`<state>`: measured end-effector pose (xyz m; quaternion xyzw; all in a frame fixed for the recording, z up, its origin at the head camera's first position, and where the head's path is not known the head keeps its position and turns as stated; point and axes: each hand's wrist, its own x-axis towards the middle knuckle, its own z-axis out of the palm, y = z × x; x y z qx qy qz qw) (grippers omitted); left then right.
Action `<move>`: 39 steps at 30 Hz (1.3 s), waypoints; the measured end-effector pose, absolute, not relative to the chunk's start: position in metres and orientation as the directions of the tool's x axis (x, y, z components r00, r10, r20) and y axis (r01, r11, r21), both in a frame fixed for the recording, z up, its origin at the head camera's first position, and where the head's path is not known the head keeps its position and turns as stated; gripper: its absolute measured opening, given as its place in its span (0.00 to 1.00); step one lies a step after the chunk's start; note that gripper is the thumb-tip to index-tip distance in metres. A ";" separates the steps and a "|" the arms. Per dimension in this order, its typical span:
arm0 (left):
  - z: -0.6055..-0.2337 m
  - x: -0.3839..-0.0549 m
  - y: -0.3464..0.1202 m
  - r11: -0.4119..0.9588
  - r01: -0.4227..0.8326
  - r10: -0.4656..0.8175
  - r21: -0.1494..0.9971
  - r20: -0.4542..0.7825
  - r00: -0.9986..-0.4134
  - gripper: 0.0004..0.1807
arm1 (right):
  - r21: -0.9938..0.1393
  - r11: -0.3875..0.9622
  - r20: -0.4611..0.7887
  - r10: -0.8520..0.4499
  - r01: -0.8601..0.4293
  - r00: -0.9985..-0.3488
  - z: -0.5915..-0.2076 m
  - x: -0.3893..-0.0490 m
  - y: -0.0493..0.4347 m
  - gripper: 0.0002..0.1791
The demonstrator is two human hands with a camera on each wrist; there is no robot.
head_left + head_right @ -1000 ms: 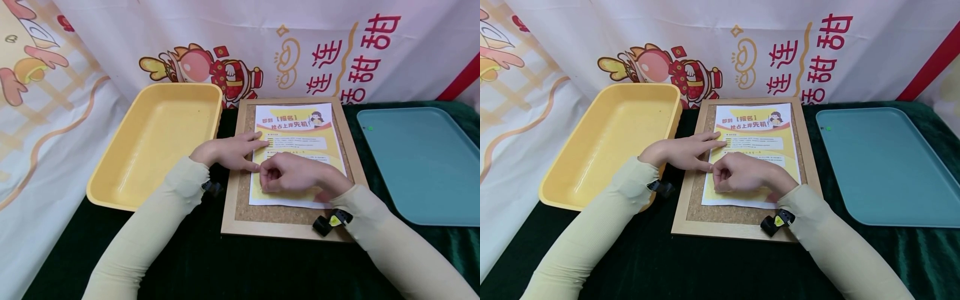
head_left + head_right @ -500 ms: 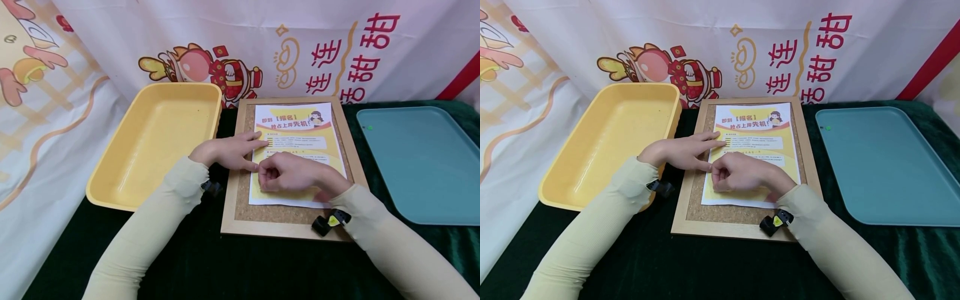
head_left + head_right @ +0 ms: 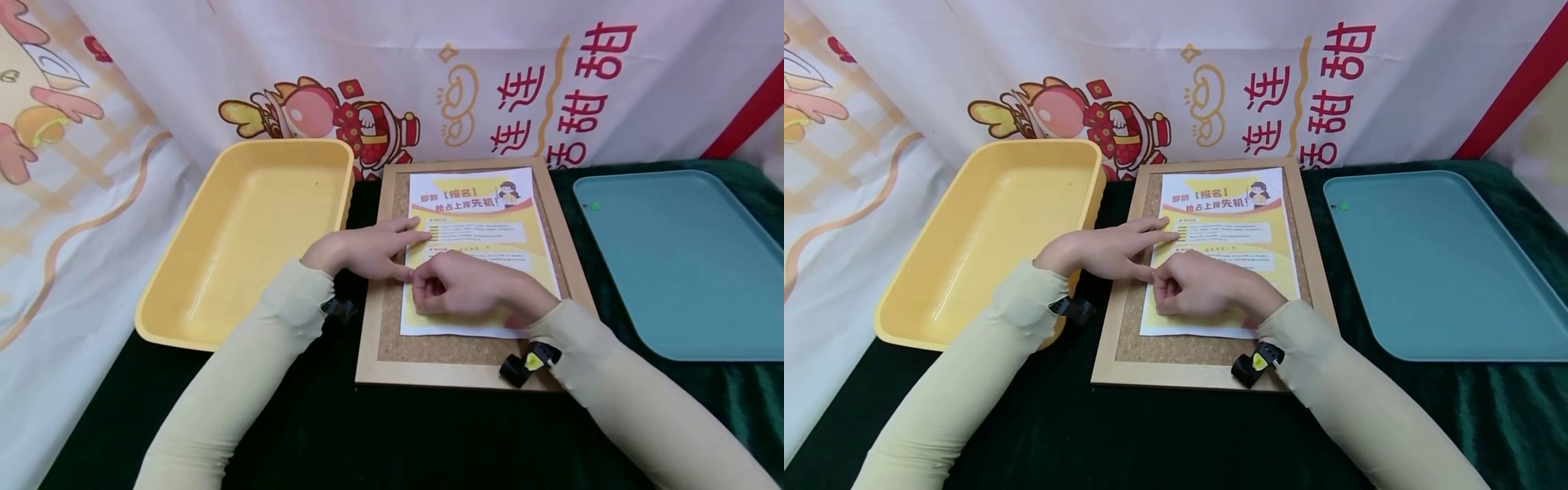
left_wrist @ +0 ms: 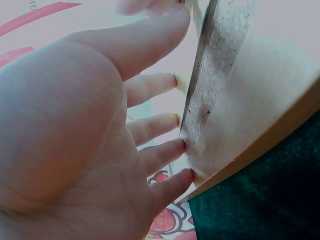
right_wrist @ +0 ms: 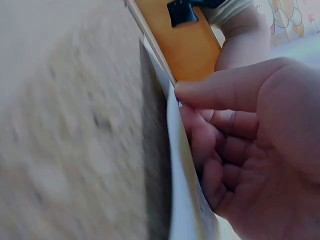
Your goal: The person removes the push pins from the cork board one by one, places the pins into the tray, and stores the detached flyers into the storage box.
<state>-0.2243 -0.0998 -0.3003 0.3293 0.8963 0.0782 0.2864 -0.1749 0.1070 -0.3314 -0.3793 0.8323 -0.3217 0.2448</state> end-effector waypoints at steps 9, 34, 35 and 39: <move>-0.303 -0.223 -0.101 0.775 0.530 0.631 0.344 -0.468 -0.619 0.43 | -0.745 0.524 -0.207 -0.770 -0.412 -0.604 -0.329 -0.179 0.120 0.07; -0.301 -0.224 -0.099 0.786 0.518 0.617 0.338 -0.483 -0.621 0.44 | -0.719 0.624 -0.159 -0.574 -0.304 -0.803 -0.297 -0.201 0.188 0.07; -0.301 -0.224 -0.099 0.787 0.515 0.616 0.339 -0.484 -0.622 0.44 | -0.715 0.633 -0.156 -0.559 -0.298 -0.814 -0.296 -0.201 0.191 0.07; -0.301 -0.223 -0.100 0.790 0.509 0.612 0.341 -0.487 -0.623 0.44 | -0.692 0.676 -0.157 -0.483 -0.254 -0.861 -0.292 -0.203 0.199 0.06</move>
